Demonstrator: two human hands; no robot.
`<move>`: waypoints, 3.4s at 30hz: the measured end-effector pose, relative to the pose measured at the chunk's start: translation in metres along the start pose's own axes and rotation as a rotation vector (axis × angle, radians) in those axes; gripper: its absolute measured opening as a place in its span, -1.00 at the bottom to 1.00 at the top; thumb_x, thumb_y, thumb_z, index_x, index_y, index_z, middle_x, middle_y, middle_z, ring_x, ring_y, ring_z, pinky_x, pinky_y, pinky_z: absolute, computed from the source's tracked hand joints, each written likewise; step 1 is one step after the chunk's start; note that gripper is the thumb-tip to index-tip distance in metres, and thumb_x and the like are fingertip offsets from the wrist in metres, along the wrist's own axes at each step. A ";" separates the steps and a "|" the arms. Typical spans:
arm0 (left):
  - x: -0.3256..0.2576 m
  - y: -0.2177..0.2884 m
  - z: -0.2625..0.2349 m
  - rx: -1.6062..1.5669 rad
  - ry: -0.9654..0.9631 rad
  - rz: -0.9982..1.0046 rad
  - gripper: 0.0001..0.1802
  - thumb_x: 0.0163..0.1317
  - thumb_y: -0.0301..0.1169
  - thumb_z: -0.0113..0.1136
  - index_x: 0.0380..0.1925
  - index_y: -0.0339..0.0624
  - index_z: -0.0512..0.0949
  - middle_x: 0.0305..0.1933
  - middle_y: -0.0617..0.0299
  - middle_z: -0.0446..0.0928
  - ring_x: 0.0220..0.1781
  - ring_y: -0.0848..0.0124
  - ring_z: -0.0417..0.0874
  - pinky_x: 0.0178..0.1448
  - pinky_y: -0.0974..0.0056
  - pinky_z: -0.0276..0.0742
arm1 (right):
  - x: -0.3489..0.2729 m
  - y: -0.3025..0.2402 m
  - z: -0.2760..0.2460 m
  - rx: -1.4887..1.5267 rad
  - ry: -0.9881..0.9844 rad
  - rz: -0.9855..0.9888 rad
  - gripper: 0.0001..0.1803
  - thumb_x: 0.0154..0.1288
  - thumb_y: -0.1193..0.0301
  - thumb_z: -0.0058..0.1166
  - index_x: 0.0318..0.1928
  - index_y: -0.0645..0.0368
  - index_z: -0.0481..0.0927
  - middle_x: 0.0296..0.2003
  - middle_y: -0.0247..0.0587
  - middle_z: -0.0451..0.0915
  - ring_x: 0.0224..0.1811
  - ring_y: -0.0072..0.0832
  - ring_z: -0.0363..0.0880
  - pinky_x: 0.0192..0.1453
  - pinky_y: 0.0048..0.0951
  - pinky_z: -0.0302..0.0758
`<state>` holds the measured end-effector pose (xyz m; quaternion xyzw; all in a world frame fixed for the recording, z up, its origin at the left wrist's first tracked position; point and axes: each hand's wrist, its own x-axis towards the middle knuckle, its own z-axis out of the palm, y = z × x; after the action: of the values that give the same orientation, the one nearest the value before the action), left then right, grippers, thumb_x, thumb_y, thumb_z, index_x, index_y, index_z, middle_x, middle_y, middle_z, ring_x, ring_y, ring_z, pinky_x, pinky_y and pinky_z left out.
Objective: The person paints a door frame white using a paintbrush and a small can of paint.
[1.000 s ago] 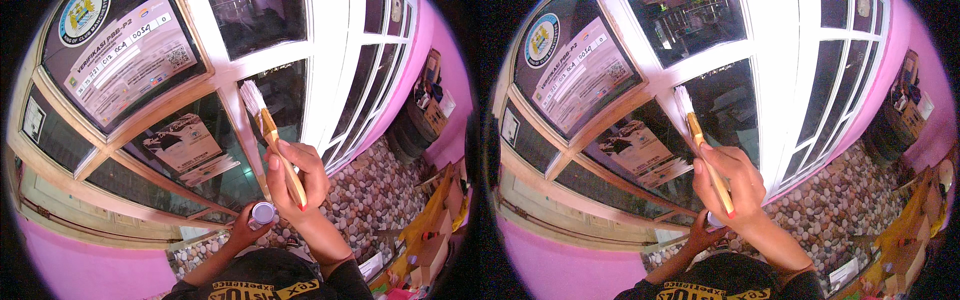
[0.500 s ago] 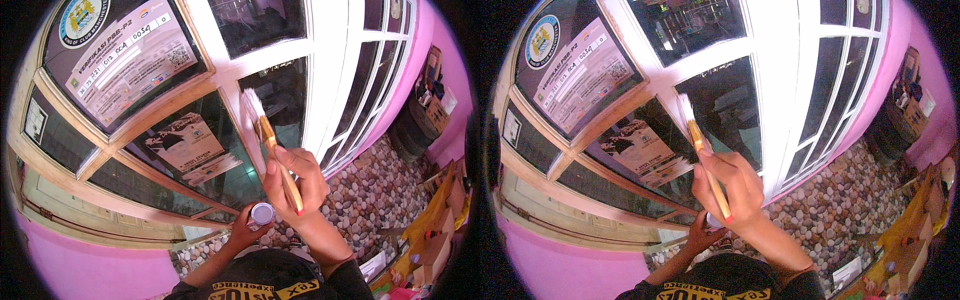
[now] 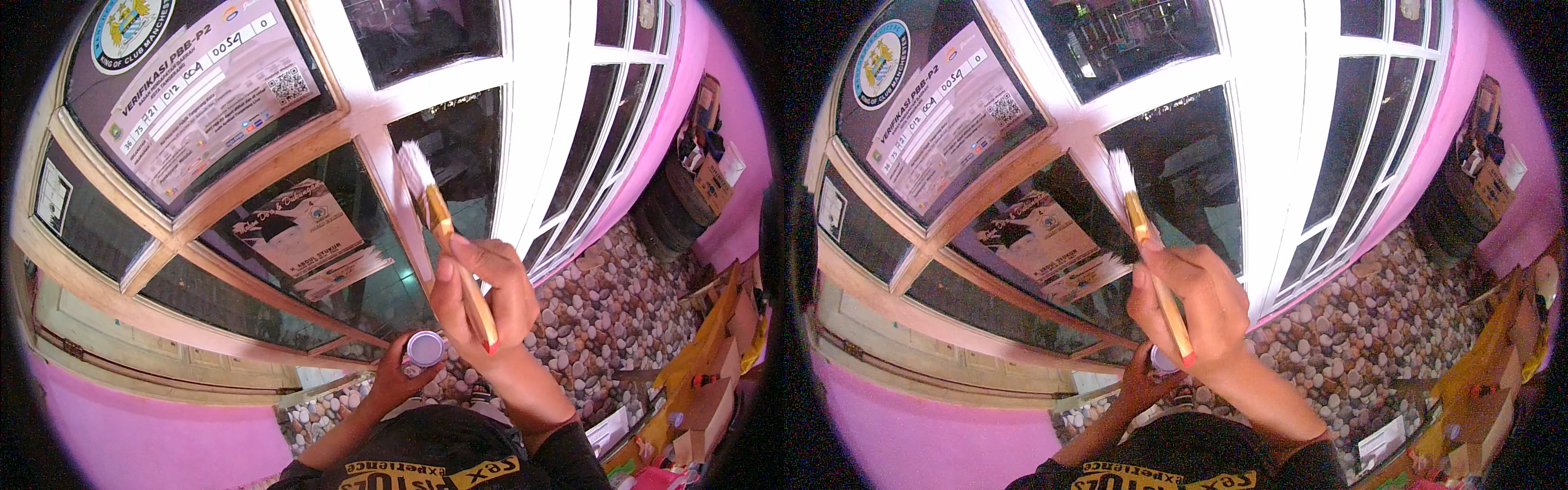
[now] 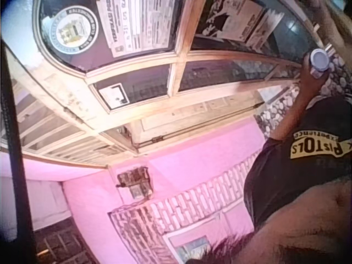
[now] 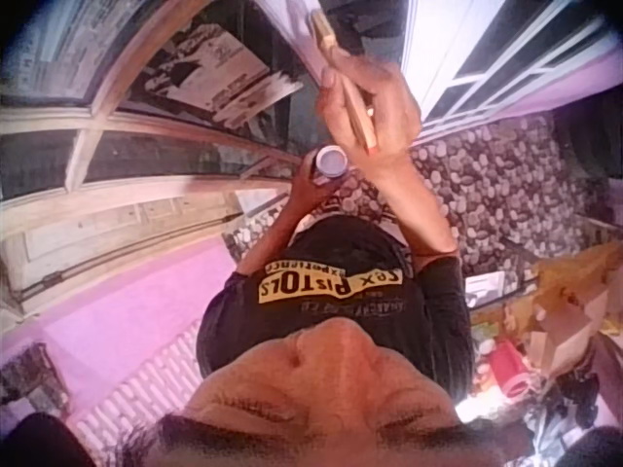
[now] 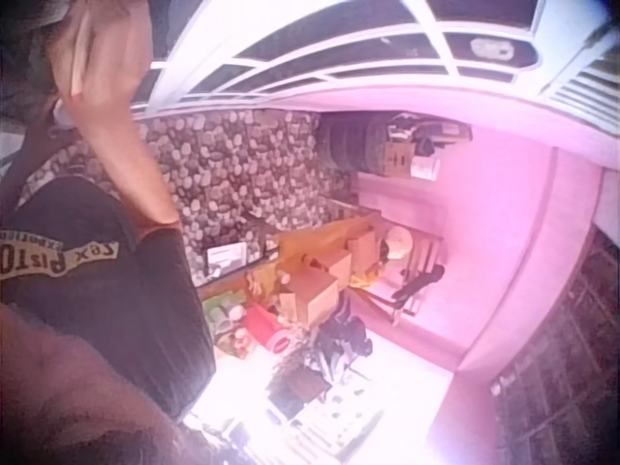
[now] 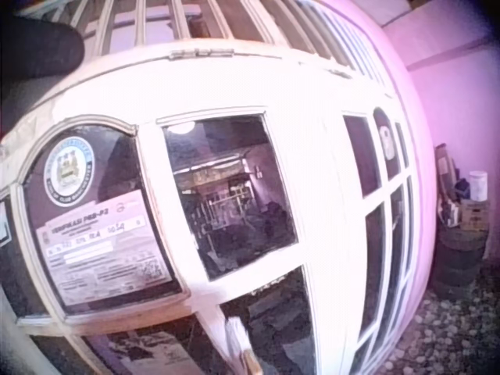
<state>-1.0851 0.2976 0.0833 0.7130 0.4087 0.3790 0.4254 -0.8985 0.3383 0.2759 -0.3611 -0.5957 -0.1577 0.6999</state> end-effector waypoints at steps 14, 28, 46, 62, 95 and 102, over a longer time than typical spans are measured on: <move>-0.001 0.017 -0.002 0.015 -0.009 -0.054 -0.23 0.13 -0.30 0.61 0.28 -0.25 0.41 0.21 0.02 0.58 0.26 0.23 0.64 0.33 0.12 0.56 | -0.014 0.004 -0.006 0.025 -0.059 0.092 -0.77 0.23 0.67 0.31 -0.12 0.42 0.60 -0.34 0.06 0.70 -0.42 -0.27 0.71 -0.35 -0.42 0.60; -0.003 0.009 -0.004 0.004 -0.048 -0.076 -0.07 0.05 -0.24 0.68 0.34 -0.25 0.35 0.25 -0.02 0.55 0.27 0.20 0.62 0.34 0.09 0.59 | -0.028 0.009 -0.005 0.006 -0.109 0.100 -0.79 0.24 0.68 0.29 -0.13 0.43 0.60 -0.34 0.05 0.71 -0.41 -0.25 0.74 -0.35 -0.42 0.61; -0.003 0.014 -0.004 0.136 -0.029 -0.017 -0.12 0.01 -0.24 0.71 0.28 -0.22 0.42 0.22 0.04 0.57 0.23 0.22 0.63 0.31 0.10 0.59 | -0.046 0.013 -0.016 0.013 -0.175 0.193 -0.79 0.21 0.70 0.30 -0.14 0.42 0.60 -0.32 0.07 0.71 -0.44 -0.27 0.72 -0.38 -0.43 0.59; -0.006 0.018 -0.002 0.016 -0.044 -0.059 -0.24 0.11 -0.38 0.60 0.28 -0.26 0.42 0.20 0.03 0.57 0.23 0.26 0.64 0.30 0.15 0.57 | -0.074 0.017 -0.017 0.025 -0.202 0.226 -0.77 0.24 0.68 0.30 -0.09 0.40 0.61 -0.33 0.06 0.70 -0.44 -0.25 0.70 -0.39 -0.39 0.59; -0.015 0.027 -0.003 -0.011 -0.065 -0.096 -0.18 0.10 -0.38 0.61 0.32 -0.27 0.37 0.25 0.02 0.53 0.29 0.25 0.59 0.36 0.14 0.53 | -0.097 0.022 -0.025 0.049 -0.258 0.374 -0.77 0.25 0.65 0.31 -0.08 0.37 0.64 -0.30 0.00 0.70 -0.43 -0.32 0.68 -0.37 -0.42 0.57; -0.019 0.021 -0.003 -0.021 -0.053 -0.145 -0.09 0.05 -0.32 0.67 0.34 -0.29 0.34 0.30 0.01 0.51 0.34 0.23 0.56 0.42 0.09 0.50 | -0.077 0.016 -0.023 0.059 -0.134 0.316 -0.75 0.25 0.65 0.30 -0.05 0.35 0.65 -0.34 -0.01 0.69 -0.43 -0.31 0.68 -0.35 -0.42 0.57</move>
<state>-1.0892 0.2754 0.0997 0.6868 0.4440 0.3323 0.4698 -0.8901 0.3169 0.1975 -0.4394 -0.5810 -0.0040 0.6851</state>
